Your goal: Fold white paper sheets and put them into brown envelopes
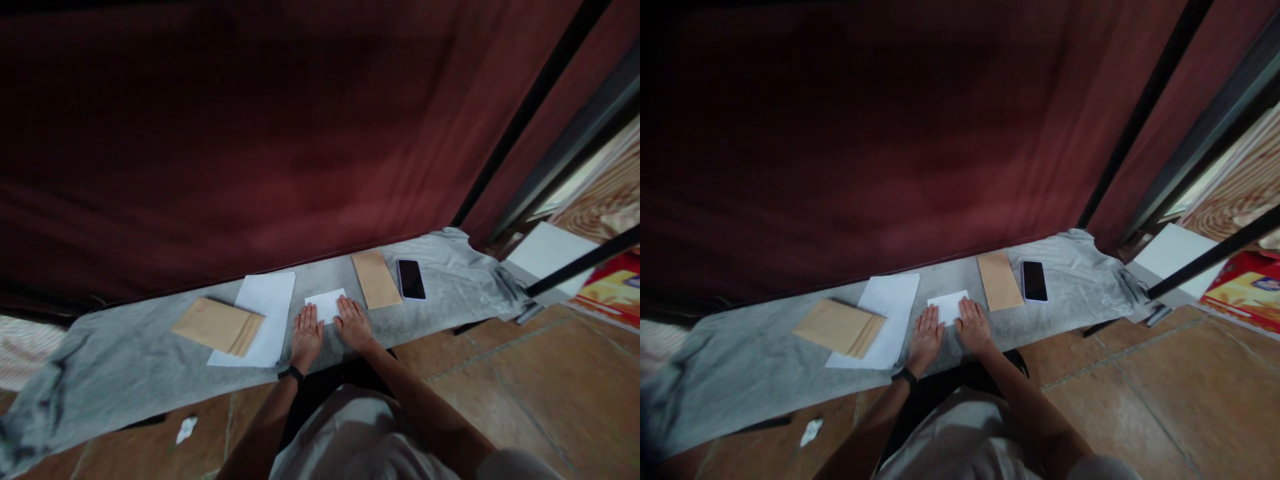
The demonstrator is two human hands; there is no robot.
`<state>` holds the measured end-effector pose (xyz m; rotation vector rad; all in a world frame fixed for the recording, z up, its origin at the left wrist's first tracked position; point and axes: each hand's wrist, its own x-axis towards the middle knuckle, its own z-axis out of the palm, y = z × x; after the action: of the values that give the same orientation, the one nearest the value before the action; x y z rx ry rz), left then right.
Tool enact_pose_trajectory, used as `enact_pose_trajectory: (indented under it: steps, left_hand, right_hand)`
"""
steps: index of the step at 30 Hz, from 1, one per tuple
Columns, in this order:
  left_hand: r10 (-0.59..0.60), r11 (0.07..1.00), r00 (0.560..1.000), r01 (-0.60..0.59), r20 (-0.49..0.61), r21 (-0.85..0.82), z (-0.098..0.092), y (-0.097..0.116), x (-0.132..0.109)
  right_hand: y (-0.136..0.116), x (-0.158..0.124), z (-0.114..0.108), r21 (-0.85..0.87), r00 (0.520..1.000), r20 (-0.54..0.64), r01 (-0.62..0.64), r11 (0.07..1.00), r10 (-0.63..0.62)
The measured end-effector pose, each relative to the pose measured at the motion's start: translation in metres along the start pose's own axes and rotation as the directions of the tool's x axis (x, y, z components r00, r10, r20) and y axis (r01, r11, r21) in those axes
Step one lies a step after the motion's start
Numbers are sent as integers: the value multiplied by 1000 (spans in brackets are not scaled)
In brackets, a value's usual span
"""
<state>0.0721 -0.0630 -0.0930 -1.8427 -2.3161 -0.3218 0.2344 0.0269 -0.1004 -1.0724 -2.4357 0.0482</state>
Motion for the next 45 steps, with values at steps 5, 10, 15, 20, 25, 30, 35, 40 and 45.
enact_pose_trajectory:
  steps: [5,10,15,20,25,30,35,40,45]
  left_hand:
    - [4,1000,1000,-3,17,-3,-1,0,-1]
    - [17,1000,999,-17,50,-8,0,-2,0]
    - [6,1000,999,-5,53,-10,-6,2,-1]
    - [-56,998,993,59,99,-20,-14,7,0]
    - [-114,991,985,122,129,-58,-14,29,15]
    - [112,976,978,-75,175,-203,-5,59,43]
    - [105,977,976,-66,188,-201,-1,47,48]
    - [35,993,988,-17,153,-116,-9,15,32]
    - [-22,997,992,30,126,-68,-11,5,24]
  right_hand:
    - [-13,11,-2,47,1000,21,3,999,-4]
    - [-31,19,2,118,980,81,172,978,-182]
    - [-23,13,2,98,983,106,139,985,-149]
    - [-8,8,-4,56,990,129,50,997,-57]
    - [-2,7,-5,46,982,183,37,998,-45]
    - [-1,6,-5,28,962,260,76,997,-81]
    - [-3,8,-5,14,969,243,43,999,-45]
    - [-5,7,-3,39,987,161,22,999,-28]
    - [0,2,-4,17,991,123,-47,999,44]
